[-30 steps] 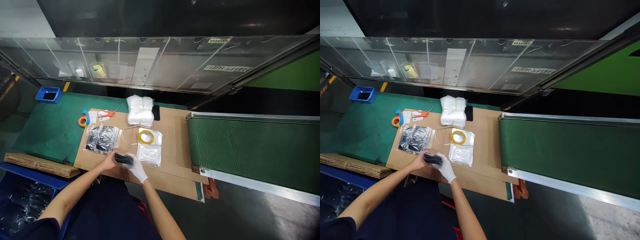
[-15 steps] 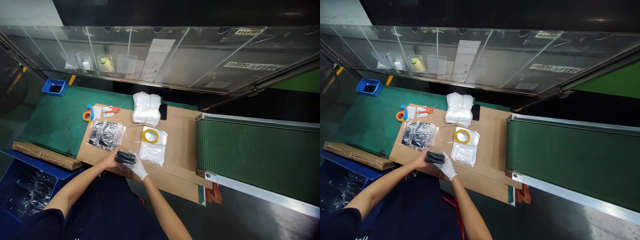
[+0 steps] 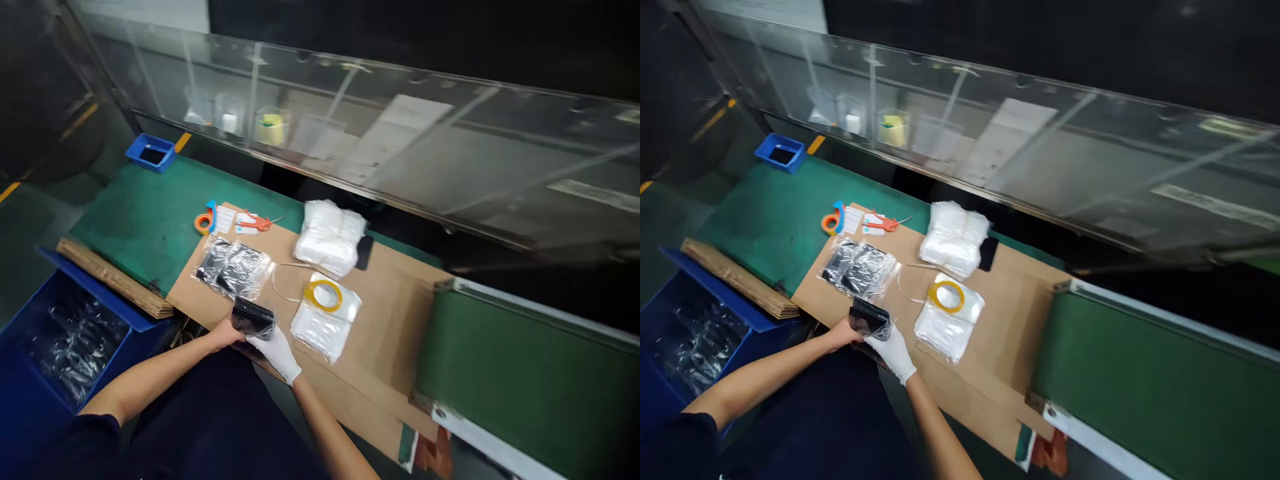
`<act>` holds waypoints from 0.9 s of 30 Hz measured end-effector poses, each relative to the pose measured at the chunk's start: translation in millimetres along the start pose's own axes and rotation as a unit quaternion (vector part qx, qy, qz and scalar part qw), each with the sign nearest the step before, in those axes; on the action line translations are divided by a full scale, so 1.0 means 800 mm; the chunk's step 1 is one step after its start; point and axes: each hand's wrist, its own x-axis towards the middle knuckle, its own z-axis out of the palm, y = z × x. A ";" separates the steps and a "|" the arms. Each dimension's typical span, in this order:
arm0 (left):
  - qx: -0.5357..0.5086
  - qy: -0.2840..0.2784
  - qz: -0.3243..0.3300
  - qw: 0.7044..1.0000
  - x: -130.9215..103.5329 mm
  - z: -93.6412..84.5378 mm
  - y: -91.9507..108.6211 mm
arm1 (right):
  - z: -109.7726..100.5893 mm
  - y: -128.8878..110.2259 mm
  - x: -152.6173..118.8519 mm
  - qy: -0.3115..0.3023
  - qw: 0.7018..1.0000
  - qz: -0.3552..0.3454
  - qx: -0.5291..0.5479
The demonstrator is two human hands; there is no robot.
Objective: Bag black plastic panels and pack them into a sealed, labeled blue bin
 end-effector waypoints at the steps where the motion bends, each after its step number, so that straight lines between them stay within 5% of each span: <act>1: -0.042 0.016 -0.010 0.999 -0.015 -0.004 0.000 | 0.007 -0.015 -0.004 -0.019 1.000 0.007 -0.012; 6: -0.236 0.063 0.019 0.970 -0.096 -0.054 0.010 | 0.068 -0.089 -0.001 -0.179 0.979 -0.029 -0.091; 11: -0.322 0.097 0.118 0.935 -0.174 -0.134 0.028 | 0.171 -0.164 0.013 -0.293 0.943 -0.066 -0.145; 15: -0.230 0.151 0.216 0.937 -0.245 -0.236 0.020 | 0.284 -0.227 0.018 -0.379 0.894 -0.090 -0.221; 18: -0.065 0.266 0.210 0.939 -0.307 -0.325 -0.023 | 0.388 -0.255 0.023 -0.398 0.847 -0.183 -0.301; 20: 0.050 0.325 0.141 0.934 -0.342 -0.369 -0.068 | 0.459 -0.256 0.028 -0.402 0.793 -0.271 -0.370; 22: 0.141 0.329 0.044 0.933 -0.364 -0.390 -0.116 | 0.522 -0.241 0.033 -0.419 0.712 -0.333 -0.455; 24: 0.185 0.304 -0.034 0.934 -0.372 -0.387 -0.158 | 0.572 -0.210 0.039 -0.443 0.612 -0.356 -0.550; 27: 0.181 0.292 -0.066 0.937 -0.369 -0.354 -0.199 | 0.617 -0.147 0.045 -0.494 0.468 -0.348 -0.645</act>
